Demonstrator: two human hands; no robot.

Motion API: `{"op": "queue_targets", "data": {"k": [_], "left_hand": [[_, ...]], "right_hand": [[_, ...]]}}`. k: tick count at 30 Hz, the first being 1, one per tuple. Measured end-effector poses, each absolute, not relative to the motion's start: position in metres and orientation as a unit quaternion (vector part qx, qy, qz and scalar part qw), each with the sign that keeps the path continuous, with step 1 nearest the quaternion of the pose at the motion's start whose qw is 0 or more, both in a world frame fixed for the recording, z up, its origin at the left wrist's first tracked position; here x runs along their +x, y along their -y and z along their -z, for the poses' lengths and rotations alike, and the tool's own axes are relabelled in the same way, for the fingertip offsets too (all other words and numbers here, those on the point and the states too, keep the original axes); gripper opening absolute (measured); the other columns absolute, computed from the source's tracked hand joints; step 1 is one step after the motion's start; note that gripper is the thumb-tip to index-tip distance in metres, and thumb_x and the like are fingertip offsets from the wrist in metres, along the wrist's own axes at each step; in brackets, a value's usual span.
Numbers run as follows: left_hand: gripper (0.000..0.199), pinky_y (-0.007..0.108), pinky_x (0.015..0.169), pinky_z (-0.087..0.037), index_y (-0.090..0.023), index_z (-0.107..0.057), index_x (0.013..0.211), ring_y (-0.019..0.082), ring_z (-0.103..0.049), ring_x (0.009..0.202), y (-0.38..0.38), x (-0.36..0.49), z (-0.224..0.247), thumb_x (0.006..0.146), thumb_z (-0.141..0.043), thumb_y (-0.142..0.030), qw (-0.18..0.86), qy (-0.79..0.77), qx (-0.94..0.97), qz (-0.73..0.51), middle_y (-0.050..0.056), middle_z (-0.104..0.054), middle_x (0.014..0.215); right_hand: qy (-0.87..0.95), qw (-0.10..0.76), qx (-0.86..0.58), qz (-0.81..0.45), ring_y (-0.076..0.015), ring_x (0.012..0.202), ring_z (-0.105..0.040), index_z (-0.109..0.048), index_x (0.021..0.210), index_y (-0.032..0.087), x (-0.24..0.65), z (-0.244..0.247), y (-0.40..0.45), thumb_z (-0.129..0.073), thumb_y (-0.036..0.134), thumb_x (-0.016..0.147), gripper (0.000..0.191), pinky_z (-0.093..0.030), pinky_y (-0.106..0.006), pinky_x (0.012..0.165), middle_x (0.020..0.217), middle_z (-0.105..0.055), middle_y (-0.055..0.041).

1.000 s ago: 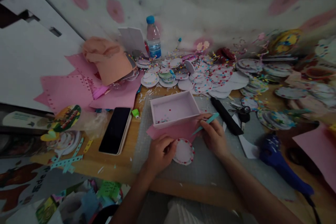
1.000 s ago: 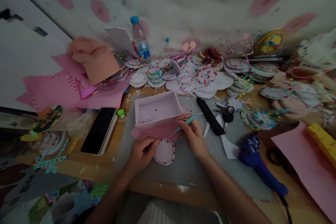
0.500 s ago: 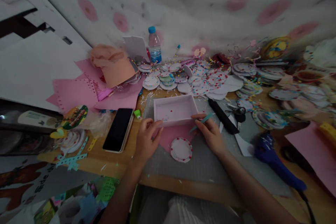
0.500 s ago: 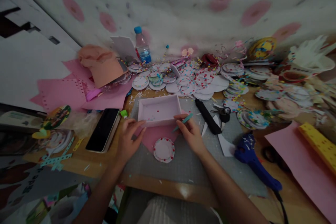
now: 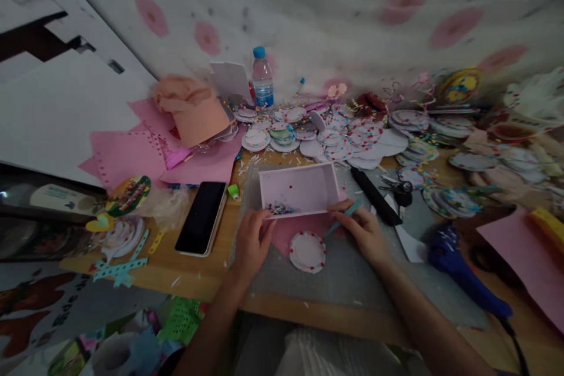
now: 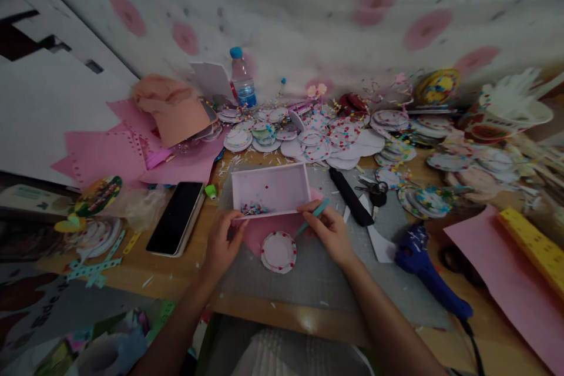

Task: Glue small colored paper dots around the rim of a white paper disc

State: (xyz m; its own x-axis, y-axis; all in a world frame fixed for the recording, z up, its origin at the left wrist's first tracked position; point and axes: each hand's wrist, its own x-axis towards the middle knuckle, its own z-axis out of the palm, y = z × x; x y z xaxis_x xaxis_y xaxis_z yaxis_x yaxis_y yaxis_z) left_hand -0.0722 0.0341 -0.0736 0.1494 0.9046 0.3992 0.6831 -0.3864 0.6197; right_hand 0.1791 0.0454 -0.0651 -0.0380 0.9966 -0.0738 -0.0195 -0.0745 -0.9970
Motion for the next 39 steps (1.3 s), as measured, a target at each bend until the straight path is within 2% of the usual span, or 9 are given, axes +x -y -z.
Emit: {"op": "queue_targets", "data": {"k": [4,9,15,21,27,30,34,39], "left_hand": [[0.006,0.028,0.071,-0.046,-0.019,-0.055,0.095,0.016,-0.055,0.080,-0.034,-0.074,0.078,0.091,-0.051,-0.021,0.150,-0.518,0.751,-0.382,0.003,-0.057,0.085],[0.003,0.026,0.066,-0.044,-0.019,-0.056,0.090,0.015,-0.054,0.071,-0.033,-0.076,0.082,0.088,-0.055,-0.021,0.134,-0.508,0.757,-0.387,0.002,-0.055,0.078],[0.003,0.027,0.066,-0.045,-0.019,-0.055,0.088,0.016,-0.057,0.076,-0.032,-0.076,0.083,0.086,-0.056,-0.018,0.137,-0.495,0.763,-0.393,0.003,-0.058,0.083],[0.003,0.027,0.066,-0.046,-0.020,-0.055,0.084,0.017,-0.059,0.076,-0.032,-0.075,0.081,0.085,-0.056,-0.016,0.143,-0.491,0.765,-0.392,0.003,-0.060,0.081],[0.002,0.028,0.067,-0.047,-0.020,-0.055,0.086,0.017,-0.059,0.077,-0.033,-0.076,0.083,0.086,-0.055,-0.018,0.148,-0.492,0.764,-0.389,0.002,-0.059,0.079],[0.003,0.028,0.067,-0.047,-0.020,-0.055,0.086,0.017,-0.059,0.079,-0.033,-0.076,0.084,0.085,-0.055,-0.017,0.150,-0.495,0.763,-0.388,0.003,-0.058,0.081],[0.003,0.027,0.065,-0.047,-0.020,-0.054,0.085,0.016,-0.058,0.077,-0.033,-0.075,0.083,0.085,-0.056,-0.017,0.158,-0.495,0.761,-0.389,0.003,-0.058,0.082],[0.003,0.027,0.066,-0.046,-0.019,-0.055,0.085,0.016,-0.059,0.077,-0.033,-0.075,0.082,0.085,-0.057,-0.018,0.156,-0.492,0.762,-0.391,0.002,-0.057,0.079]], "right_hand": [[0.484,0.497,-0.500,-0.518,-0.0110,0.053,-0.052,-0.068,0.092,0.022,0.188,0.059,-0.041,-0.062,0.037,0.082,0.019,-0.043,-0.024,0.047,0.075,-0.061,-0.0012],[0.463,0.573,-0.484,-0.473,-0.0126,0.056,-0.053,-0.067,0.080,0.025,0.194,0.038,-0.041,-0.061,0.039,0.083,0.015,-0.046,-0.026,0.051,0.072,-0.059,-0.0005],[0.537,0.543,-0.483,-0.428,-0.0152,0.068,-0.058,-0.069,0.091,0.026,0.185,0.019,-0.041,-0.064,0.032,0.083,0.012,-0.050,-0.029,0.063,0.086,-0.064,-0.0032],[0.613,0.517,-0.482,-0.352,-0.0218,0.096,-0.060,-0.070,0.088,0.026,0.176,0.013,-0.043,-0.064,0.030,0.082,0.009,-0.050,-0.037,0.083,0.091,-0.067,-0.0052],[0.550,0.533,-0.528,-0.365,-0.0199,0.082,-0.066,-0.063,0.086,0.023,0.170,0.010,-0.047,-0.074,0.033,0.072,0.021,-0.056,-0.035,0.072,0.086,-0.068,-0.0038],[0.568,0.505,-0.521,-0.389,-0.0199,0.081,-0.067,-0.063,0.082,0.022,0.165,0.008,-0.051,-0.074,0.036,0.073,0.020,-0.057,-0.035,0.072,0.086,-0.069,-0.0045],[0.610,0.465,-0.533,-0.358,-0.0188,0.074,-0.065,-0.064,0.079,0.021,0.160,0.008,-0.056,-0.073,0.037,0.073,0.019,-0.054,-0.032,0.067,0.078,-0.067,-0.0036],[0.620,0.470,-0.539,-0.323,-0.0182,0.070,-0.062,-0.062,0.077,0.021,0.157,0.013,-0.061,-0.072,0.035,0.074,0.017,-0.050,-0.031,0.063,0.075,-0.064,-0.0027]]}}
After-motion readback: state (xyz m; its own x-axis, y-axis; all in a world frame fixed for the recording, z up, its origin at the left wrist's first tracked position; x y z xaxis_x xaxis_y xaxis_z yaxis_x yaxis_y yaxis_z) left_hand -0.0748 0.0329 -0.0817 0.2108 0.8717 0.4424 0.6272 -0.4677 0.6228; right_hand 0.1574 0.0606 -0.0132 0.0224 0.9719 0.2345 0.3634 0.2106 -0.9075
